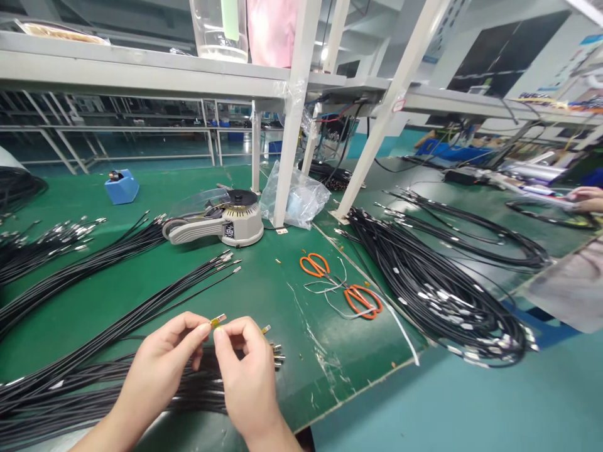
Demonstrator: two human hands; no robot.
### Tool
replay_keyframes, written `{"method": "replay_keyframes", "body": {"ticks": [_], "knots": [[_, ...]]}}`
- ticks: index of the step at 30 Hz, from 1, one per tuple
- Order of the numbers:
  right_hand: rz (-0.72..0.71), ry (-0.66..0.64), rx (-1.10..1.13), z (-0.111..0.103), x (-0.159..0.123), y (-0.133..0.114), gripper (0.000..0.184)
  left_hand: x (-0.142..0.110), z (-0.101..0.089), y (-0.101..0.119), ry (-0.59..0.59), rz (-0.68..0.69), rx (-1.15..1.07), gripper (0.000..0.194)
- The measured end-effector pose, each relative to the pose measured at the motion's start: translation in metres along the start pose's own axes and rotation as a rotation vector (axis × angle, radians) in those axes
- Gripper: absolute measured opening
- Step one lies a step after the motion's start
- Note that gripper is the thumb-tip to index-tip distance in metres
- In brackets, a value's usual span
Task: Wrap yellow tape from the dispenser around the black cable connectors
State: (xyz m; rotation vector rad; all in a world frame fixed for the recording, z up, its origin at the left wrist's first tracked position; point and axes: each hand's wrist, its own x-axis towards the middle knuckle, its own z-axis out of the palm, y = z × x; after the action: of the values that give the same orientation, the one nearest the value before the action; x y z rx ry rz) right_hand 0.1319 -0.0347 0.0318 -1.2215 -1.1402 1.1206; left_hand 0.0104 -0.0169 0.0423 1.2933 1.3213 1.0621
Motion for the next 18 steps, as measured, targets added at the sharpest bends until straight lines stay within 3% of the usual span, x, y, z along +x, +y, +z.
{"method": "replay_keyframes", "body": {"ticks": [10,18], "knots": [[0.016,-0.029,0.127,0.003,-0.002,-0.013,0.019,0.000,0.004,0.001,0.072,0.036,-0.017,0.024],[0.010,0.013,0.065,0.003,0.001,-0.002,0.017,-0.003,0.003,0.000,0.005,-0.006,-0.104,0.027]]}}
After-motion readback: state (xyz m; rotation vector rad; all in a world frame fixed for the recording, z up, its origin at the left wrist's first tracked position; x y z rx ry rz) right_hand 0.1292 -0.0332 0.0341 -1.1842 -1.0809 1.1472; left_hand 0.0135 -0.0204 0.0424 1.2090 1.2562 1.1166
